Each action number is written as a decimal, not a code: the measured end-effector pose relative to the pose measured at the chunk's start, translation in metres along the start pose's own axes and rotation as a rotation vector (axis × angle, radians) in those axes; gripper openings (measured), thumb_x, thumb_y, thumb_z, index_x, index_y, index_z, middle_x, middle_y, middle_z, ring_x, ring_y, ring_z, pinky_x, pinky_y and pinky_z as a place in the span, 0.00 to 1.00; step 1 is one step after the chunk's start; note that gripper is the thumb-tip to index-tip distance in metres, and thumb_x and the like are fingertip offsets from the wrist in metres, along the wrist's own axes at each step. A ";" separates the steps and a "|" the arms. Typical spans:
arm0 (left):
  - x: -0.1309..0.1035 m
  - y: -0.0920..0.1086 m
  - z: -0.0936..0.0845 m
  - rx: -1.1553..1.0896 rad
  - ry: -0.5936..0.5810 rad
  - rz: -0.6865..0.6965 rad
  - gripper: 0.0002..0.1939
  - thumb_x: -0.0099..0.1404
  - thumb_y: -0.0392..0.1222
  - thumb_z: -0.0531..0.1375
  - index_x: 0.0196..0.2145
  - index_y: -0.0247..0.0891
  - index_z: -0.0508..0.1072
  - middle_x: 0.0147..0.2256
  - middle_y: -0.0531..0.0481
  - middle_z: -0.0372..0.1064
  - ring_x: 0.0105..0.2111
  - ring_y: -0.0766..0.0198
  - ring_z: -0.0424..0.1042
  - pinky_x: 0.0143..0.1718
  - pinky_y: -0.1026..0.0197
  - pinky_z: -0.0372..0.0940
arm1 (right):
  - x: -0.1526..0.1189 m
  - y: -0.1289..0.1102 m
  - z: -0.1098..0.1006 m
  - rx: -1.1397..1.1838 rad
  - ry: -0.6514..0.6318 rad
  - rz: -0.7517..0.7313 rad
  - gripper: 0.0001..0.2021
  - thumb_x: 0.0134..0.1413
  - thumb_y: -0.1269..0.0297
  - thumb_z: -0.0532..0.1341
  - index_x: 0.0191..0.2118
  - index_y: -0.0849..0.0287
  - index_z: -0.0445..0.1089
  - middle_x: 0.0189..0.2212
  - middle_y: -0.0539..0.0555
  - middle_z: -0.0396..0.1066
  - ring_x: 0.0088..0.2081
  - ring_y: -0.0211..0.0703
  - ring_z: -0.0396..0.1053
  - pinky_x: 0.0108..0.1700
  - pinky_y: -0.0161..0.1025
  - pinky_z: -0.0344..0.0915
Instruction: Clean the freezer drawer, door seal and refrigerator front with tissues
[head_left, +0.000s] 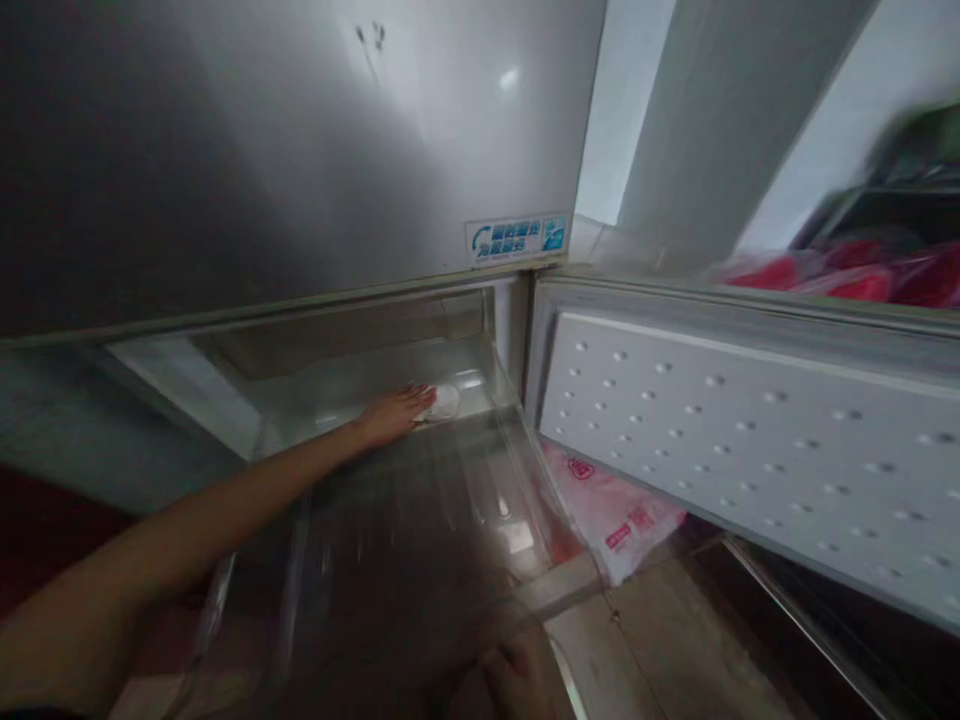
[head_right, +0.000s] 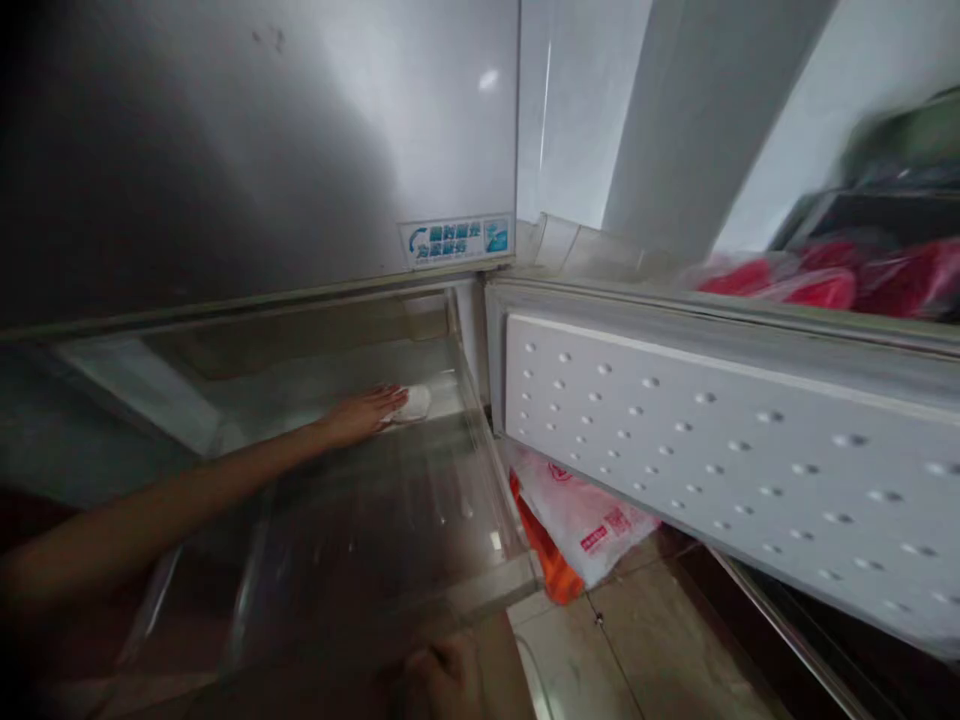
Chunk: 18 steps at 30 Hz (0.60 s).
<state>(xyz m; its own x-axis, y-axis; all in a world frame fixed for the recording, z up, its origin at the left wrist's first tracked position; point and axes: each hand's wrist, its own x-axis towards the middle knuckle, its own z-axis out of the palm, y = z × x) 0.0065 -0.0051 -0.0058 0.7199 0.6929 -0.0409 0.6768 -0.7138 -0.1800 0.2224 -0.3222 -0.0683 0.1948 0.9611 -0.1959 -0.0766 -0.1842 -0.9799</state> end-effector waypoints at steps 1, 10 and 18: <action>0.001 0.009 0.004 0.004 0.010 -0.017 0.26 0.68 0.36 0.50 0.62 0.27 0.56 0.64 0.34 0.50 0.66 0.54 0.48 0.65 0.48 0.47 | 0.001 -0.001 -0.001 -0.010 -0.008 -0.002 0.09 0.42 0.63 0.61 0.27 0.57 0.79 0.28 0.55 0.79 0.35 0.49 0.76 0.38 0.37 0.72; -0.031 0.091 0.009 -0.214 -0.035 0.553 0.33 0.63 0.33 0.57 0.64 0.36 0.54 0.66 0.41 0.46 0.67 0.55 0.44 0.67 0.50 0.42 | 0.001 0.008 0.007 0.233 -0.030 0.049 0.10 0.42 0.57 0.64 0.27 0.57 0.78 0.27 0.56 0.79 0.33 0.53 0.77 0.37 0.40 0.73; -0.063 0.119 0.008 -0.290 -0.089 0.935 0.24 0.72 0.35 0.45 0.63 0.47 0.57 0.62 0.56 0.58 0.66 0.63 0.46 0.69 0.50 0.35 | 0.004 0.020 0.004 0.189 -0.081 0.118 0.09 0.40 0.58 0.65 0.28 0.56 0.80 0.27 0.56 0.79 0.33 0.51 0.76 0.38 0.41 0.73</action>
<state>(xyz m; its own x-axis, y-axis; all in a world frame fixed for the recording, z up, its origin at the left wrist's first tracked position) 0.0404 -0.1327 -0.0323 0.9786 -0.1675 -0.1198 -0.1399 -0.9676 0.2102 0.2180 -0.3215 -0.0880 0.0947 0.9501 -0.2973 -0.2777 -0.2616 -0.9244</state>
